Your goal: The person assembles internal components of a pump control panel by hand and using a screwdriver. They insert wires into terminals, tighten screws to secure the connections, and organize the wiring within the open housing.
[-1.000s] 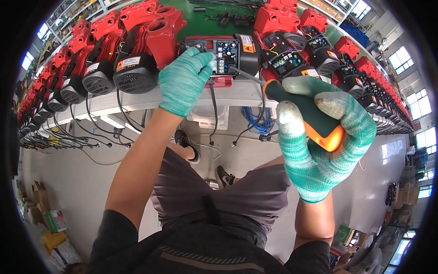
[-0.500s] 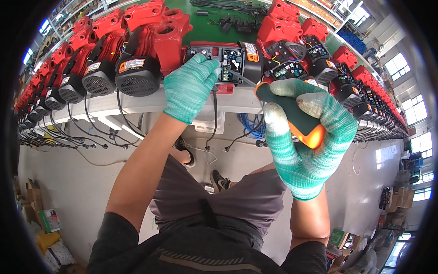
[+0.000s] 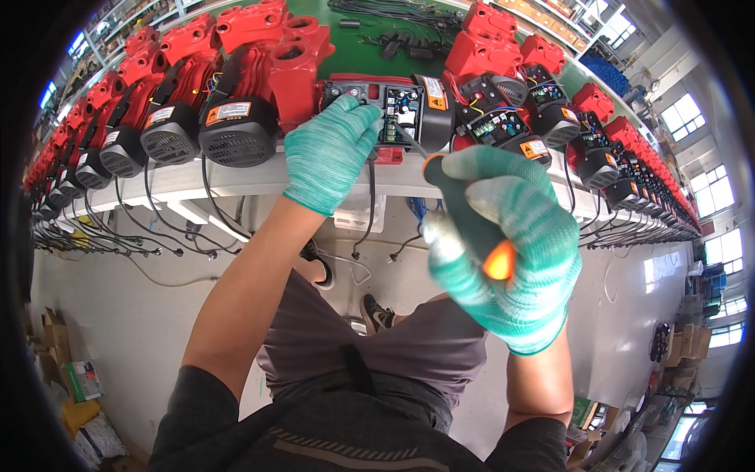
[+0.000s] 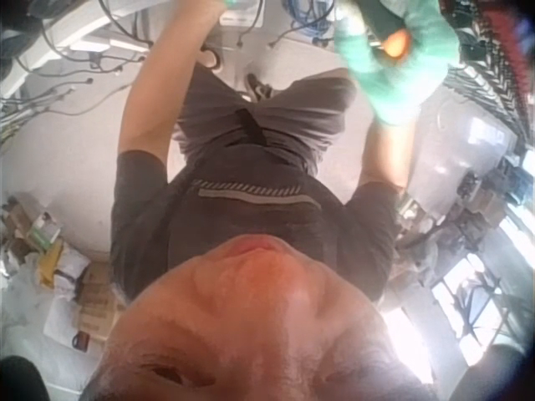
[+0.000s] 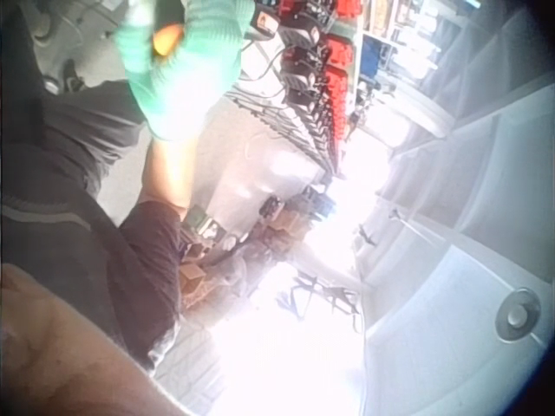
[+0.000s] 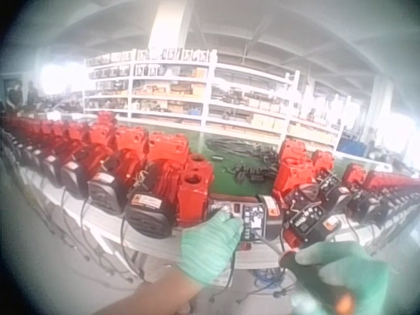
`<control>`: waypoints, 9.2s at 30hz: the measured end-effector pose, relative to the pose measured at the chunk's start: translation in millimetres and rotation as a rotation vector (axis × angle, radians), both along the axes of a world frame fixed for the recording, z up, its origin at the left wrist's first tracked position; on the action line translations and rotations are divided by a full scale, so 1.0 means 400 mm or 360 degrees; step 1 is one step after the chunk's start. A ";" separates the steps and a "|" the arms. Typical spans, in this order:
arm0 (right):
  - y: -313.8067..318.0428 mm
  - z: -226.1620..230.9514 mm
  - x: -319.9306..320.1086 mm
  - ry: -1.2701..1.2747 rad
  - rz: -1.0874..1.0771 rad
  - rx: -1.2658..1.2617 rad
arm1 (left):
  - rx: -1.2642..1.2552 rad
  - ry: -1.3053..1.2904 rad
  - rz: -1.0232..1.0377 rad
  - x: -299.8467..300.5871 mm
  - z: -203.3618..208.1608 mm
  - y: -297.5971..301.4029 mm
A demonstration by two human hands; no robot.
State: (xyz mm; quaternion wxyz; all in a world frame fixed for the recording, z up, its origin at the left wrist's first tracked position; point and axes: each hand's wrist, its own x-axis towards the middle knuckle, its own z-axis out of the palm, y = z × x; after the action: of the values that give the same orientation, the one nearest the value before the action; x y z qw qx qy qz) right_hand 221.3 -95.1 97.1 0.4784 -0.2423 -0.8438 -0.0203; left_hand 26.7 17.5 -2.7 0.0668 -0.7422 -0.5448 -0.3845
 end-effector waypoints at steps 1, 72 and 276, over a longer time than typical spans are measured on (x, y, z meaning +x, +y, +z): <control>0.004 0.005 0.001 -0.0010 -0.0003 -0.0040 | 0.0001 -0.0001 -0.0002 0.002 -0.001 0.001; -0.034 0.334 -0.115 -0.2182 -0.0689 0.0005 | -0.0144 -0.0007 -0.0149 0.025 0.017 0.001; -0.069 -0.046 -0.004 0.0197 -0.0771 0.0027 | -0.0123 -0.0554 -0.0264 -0.023 -0.022 -0.017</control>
State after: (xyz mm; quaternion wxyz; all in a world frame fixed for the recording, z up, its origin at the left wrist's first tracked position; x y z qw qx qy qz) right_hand 219.5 -122.6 78.5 0.5124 -0.4343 -0.7300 -0.1267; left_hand 17.4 10.6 -11.3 -0.0888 -0.7089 -0.4994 -0.4901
